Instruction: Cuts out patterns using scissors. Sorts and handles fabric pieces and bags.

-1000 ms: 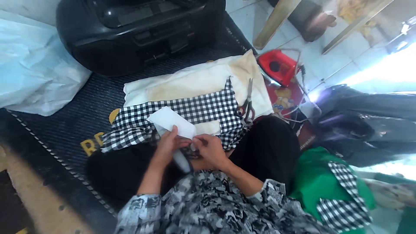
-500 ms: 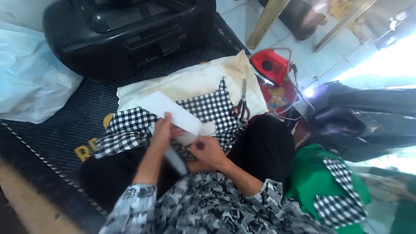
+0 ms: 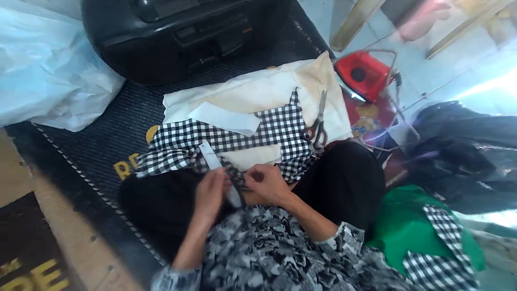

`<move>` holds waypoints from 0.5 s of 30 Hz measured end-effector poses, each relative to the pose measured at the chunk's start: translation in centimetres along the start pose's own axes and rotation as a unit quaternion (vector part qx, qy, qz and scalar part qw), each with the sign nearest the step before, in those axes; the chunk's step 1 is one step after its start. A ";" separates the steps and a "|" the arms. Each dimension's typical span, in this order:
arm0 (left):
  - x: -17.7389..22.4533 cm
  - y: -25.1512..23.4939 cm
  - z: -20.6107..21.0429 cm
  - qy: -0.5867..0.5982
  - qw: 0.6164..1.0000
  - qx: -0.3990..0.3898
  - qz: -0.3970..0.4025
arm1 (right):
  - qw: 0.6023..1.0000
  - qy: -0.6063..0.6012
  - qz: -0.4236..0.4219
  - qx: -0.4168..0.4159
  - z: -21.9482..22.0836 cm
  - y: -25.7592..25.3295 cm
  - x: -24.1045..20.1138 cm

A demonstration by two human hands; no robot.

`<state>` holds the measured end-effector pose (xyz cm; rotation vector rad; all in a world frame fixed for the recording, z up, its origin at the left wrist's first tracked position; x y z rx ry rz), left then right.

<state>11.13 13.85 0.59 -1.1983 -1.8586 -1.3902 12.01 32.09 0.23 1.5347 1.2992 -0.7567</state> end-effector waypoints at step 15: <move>-1.4 1.1 -0.8 0.356 0.920 0.097 -0.134 | 0.990 0.110 -0.071 -0.058 4.1 1.5 -0.4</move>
Point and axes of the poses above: each hand's wrist, its own y-axis away from the middle knuckle, its own z-axis out of the palm, x = y × z, the point moved 3 cm from there along -y, towards the middle knuckle, and after that the axes turned 8 degrees about x, right-handed, at the moved point
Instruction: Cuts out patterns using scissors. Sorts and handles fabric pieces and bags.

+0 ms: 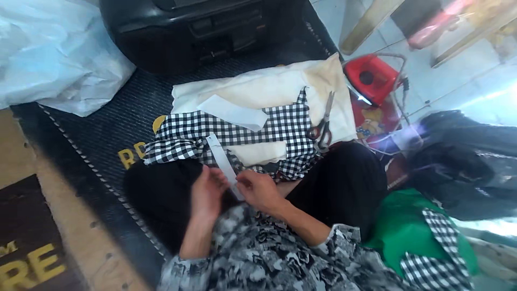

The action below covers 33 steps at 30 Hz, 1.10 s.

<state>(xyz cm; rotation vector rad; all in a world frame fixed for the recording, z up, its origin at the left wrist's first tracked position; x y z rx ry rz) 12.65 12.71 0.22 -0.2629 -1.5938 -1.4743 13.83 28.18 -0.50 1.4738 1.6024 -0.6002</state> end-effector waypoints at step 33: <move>-3.1 -0.6 2.1 -0.311 0.928 -0.126 0.160 | 0.991 -0.109 -0.053 0.048 -3.3 0.6 -0.6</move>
Point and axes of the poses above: each hand's wrist, its own y-axis away from the middle knuckle, its own z-axis out of the palm, x = y × z, the point moved 3 cm from there along -y, towards the middle knuckle, and after that the axes turned 8 degrees about x, right-handed, at the moved point
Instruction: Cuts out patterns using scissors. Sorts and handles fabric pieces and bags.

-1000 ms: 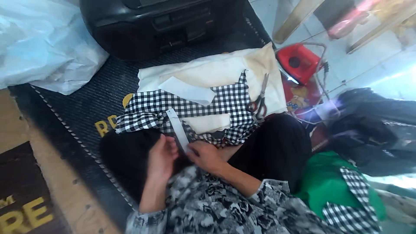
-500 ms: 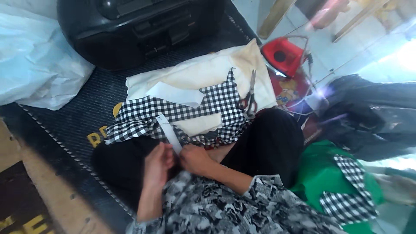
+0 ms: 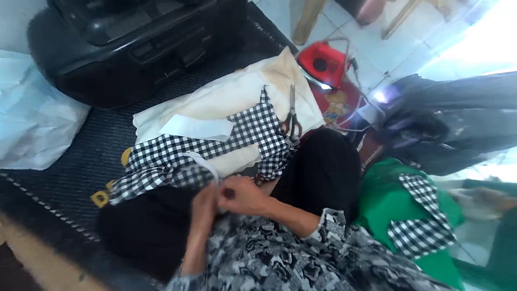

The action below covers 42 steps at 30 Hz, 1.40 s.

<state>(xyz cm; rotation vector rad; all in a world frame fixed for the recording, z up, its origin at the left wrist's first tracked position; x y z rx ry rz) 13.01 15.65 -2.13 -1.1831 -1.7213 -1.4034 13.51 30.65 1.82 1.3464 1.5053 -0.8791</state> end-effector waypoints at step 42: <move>2.1 -0.3 1.3 -0.262 0.956 -0.035 0.128 | 0.943 -0.113 0.312 0.031 -2.1 -3.6 7.7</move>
Point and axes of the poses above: each hand's wrist, its own y-axis away from the middle knuckle, its own z-axis out of the palm, x = y × z, the point moved 3 cm from there along -y, towards the middle knuckle, and after that the axes turned 8 degrees about x, right-handed, at the moved point
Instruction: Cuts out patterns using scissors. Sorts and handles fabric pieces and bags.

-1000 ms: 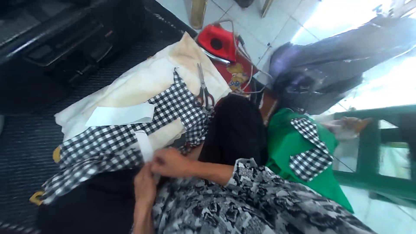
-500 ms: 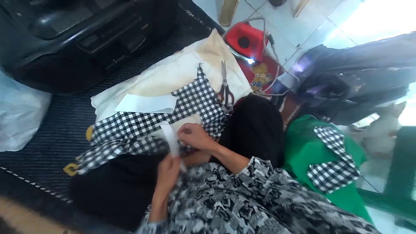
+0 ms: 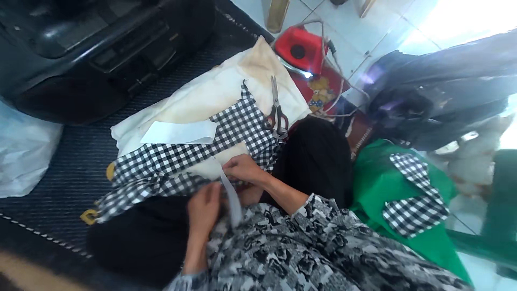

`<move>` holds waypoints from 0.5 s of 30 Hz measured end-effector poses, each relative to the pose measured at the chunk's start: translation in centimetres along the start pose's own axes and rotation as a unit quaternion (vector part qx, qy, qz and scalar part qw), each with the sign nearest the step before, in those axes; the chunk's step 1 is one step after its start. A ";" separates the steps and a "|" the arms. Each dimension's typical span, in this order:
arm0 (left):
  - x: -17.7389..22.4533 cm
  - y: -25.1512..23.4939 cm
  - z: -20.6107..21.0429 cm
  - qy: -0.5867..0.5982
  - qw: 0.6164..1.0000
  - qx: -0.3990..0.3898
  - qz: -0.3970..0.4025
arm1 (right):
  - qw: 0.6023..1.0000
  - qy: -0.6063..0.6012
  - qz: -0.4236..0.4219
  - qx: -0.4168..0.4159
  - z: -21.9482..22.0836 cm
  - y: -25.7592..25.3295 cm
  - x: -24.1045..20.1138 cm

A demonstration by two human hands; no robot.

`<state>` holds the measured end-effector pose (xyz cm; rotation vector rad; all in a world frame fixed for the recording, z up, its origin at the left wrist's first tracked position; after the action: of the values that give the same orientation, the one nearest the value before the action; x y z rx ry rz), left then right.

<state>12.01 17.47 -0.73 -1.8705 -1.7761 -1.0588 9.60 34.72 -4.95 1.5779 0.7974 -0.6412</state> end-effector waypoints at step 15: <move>2.2 -3.6 3.3 -0.164 0.984 0.009 0.067 | 0.986 0.102 -0.121 0.042 -1.3 0.4 -1.8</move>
<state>9.33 21.86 -2.23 -2.2221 -1.7872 -0.7155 8.80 35.77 -3.11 1.6552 1.1408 -0.7014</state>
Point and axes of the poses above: each hand's wrist, its own y-axis away from the middle knuckle, its own z-axis out of the palm, x = y × z, the point moved 3 cm from there along -y, towards the middle knuckle, and after that the axes turned 8 degrees about x, right-handed, at the moved point
